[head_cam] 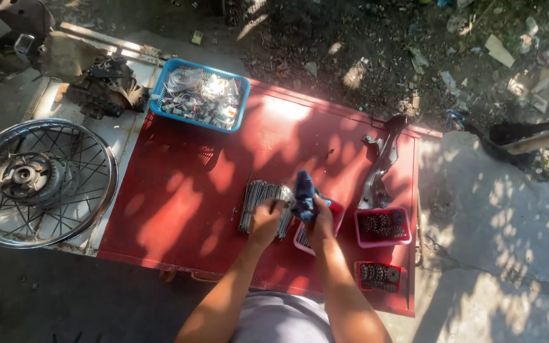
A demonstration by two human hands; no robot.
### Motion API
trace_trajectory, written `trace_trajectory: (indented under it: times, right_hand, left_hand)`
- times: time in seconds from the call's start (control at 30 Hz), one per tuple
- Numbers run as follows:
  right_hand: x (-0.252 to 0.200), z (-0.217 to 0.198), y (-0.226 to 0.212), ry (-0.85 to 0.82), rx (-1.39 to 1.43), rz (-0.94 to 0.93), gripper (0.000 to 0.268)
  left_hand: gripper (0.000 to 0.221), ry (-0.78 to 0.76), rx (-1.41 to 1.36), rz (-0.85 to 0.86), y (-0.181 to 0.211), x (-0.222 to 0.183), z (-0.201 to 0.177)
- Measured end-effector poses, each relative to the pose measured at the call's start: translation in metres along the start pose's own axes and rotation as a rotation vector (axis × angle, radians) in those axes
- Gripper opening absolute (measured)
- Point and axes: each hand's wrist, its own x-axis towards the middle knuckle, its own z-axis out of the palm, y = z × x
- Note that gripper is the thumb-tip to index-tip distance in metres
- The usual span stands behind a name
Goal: Cleaning individual motorcycle wheel spokes with a cloth before assembly.
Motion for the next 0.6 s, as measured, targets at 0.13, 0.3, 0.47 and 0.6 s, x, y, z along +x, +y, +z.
trace_trajectory:
  times: [0.13, 0.3, 0.47, 0.6]
  right_hand:
    - [-0.031, 0.011, -0.01, -0.409, -0.249, -0.146, 0.012]
    - [-0.061, 0.02, -0.028, -0.293, -0.614, -0.623, 0.022]
    - [-0.054, 0.023, -0.05, -0.177, -0.533, -0.573, 0.018]
    - [-0.054, 0.028, -0.06, -0.256, -0.694, -0.347, 0.016]
  left_hand:
    - [0.024, 0.022, 0.079, 0.174, 0.022, -0.017, 0.019]
    - [0.022, -0.077, 0.091, 0.235, 0.072, -0.045, 0.013]
    - [0.028, -0.155, 0.116, 0.319, 0.084, -0.055, 0.014]
    - [0.034, -0.137, 0.144, 0.353, 0.078, -0.053, 0.012]
